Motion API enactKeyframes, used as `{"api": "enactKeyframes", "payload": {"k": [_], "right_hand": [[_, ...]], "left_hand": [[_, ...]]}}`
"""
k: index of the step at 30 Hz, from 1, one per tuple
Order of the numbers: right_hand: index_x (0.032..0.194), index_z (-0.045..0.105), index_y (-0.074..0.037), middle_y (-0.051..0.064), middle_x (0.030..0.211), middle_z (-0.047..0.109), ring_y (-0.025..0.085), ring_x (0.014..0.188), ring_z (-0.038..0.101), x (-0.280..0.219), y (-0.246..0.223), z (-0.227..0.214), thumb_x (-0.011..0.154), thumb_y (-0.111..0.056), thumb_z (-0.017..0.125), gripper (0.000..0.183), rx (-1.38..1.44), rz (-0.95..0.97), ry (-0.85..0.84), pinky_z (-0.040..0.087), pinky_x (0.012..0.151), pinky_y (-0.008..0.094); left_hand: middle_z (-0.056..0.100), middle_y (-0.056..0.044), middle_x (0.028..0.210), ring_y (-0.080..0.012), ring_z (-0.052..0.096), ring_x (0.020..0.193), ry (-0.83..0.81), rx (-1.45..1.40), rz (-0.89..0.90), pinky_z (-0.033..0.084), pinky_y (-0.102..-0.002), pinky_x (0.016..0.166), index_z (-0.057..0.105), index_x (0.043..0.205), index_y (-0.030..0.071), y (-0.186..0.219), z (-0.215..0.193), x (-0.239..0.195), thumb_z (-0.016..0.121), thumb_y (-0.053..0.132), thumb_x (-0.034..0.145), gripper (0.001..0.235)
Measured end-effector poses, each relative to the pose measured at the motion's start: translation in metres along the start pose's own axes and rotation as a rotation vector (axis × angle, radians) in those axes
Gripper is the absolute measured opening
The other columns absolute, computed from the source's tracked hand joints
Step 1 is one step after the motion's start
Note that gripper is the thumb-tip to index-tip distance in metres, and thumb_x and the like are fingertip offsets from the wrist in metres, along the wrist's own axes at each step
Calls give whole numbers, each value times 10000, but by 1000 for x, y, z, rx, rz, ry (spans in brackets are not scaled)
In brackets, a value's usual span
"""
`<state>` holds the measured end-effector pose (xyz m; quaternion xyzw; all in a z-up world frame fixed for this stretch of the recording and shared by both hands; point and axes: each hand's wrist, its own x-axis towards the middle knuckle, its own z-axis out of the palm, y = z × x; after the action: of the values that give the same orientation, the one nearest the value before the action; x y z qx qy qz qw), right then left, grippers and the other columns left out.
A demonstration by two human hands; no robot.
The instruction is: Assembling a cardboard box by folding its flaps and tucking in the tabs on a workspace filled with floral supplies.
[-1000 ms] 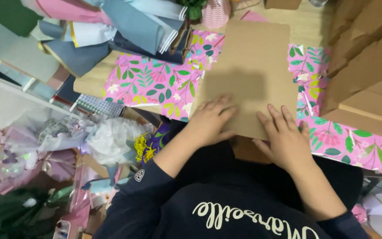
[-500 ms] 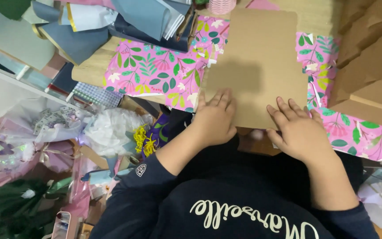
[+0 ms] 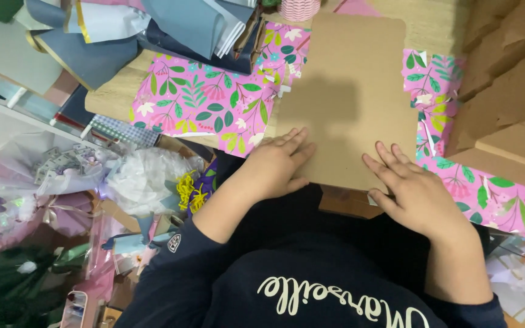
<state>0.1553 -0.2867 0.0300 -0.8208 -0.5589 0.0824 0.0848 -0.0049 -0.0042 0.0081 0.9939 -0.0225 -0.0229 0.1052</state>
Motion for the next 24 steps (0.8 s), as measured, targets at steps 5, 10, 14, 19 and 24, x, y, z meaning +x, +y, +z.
{"api": "enactKeyframes", "payload": {"k": [5,10,14,19,24], "right_hand": [[1526,467,-198,121,1651,372,331,1521,344,-2,2,-5,930,-355,569,624,43,-38,30,350,1163,446],[1319,674,-186,58,1491,614,267,1419,547,-7,1,-12,907,-290,660,425,56,-84,199,489,1059,430],[1053,764,-166,-41,1028,769,165,959,724,-14,13,-5,1014,-210,708,81,-171,-142,518,478,845,317],[827,610,-178,-15,790,674,194,695,650,2,15,8,1136,-233,734,338,-412,-35,665,405,648,332],[1253,788,-293,-90,1275,742,168,1185,722,36,-24,-9,1063,-193,727,224,-608,54,860,383,978,328]], "left_hand": [[380,-208,1616,-350,429,1465,161,-15,102,426,-495,1108,552,1465,129,-6,-2,-4,720,462,859,711],[620,-137,1434,-385,614,1295,321,-24,185,528,-512,1003,708,1278,135,-4,-13,-6,702,398,917,447],[699,-31,910,-271,681,798,504,4,288,514,-404,705,693,979,117,-2,-26,-4,691,239,994,123],[474,18,611,-195,541,580,715,212,294,355,-342,647,546,783,155,-7,-27,18,704,152,999,268],[429,44,653,-205,492,620,850,337,184,294,-376,745,563,798,199,-23,-18,50,723,115,853,189]]}}
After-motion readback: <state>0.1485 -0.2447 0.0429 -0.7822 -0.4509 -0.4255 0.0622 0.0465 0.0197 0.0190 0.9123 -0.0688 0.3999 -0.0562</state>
